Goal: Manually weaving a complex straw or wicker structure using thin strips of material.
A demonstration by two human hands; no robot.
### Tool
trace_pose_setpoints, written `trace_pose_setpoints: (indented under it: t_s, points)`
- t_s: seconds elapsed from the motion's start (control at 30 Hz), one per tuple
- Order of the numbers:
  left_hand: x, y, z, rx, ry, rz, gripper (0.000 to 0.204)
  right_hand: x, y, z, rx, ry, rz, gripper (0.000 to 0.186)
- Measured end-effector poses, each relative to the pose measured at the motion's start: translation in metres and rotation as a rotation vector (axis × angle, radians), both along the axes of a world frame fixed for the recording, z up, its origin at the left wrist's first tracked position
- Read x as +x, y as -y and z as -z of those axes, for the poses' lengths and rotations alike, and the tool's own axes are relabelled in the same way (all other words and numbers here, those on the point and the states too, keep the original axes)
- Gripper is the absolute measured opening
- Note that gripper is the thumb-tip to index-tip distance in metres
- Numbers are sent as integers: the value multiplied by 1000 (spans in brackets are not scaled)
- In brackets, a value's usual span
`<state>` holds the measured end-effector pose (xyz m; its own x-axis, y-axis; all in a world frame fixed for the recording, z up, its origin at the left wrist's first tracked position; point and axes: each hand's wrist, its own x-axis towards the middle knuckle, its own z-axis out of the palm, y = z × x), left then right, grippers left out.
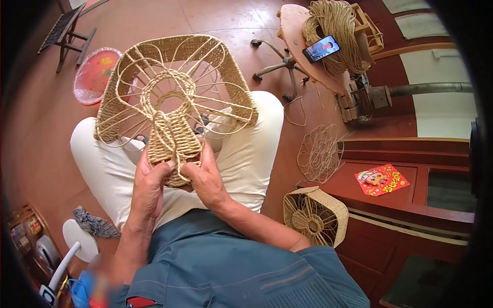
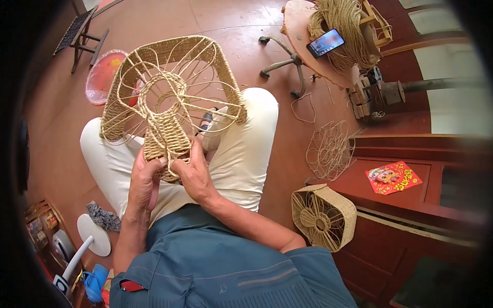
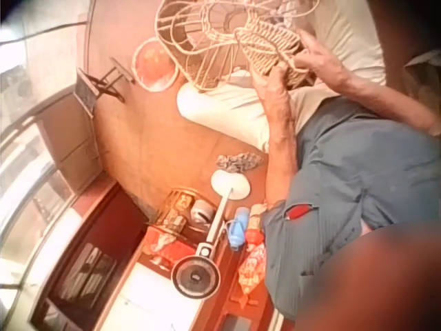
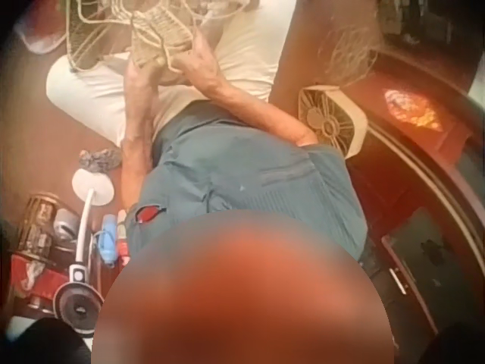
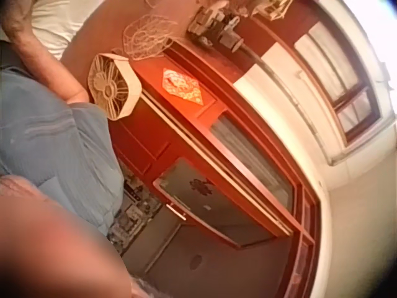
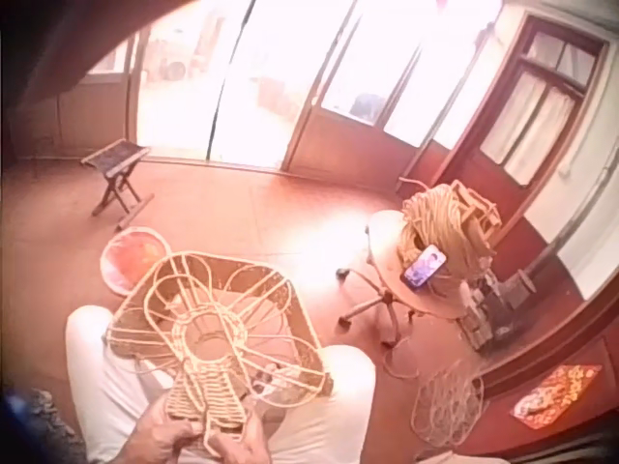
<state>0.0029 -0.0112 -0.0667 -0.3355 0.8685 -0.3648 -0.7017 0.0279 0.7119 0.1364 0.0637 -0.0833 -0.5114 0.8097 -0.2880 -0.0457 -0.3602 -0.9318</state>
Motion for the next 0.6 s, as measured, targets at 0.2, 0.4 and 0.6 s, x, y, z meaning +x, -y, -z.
trace_pose_setpoints:
  t_s: [0.2,0.4,0.6]
  points:
    - [3,4,26,-53,278,9,48,1,-1,0,1,-8,-14,57]
    - [11,6,28,38,370,-64,53,1,1,-6,-26,24,4,61]
    - [10,15,19,53,118,-110,63,-4,0,-7,-76,13,29,60]
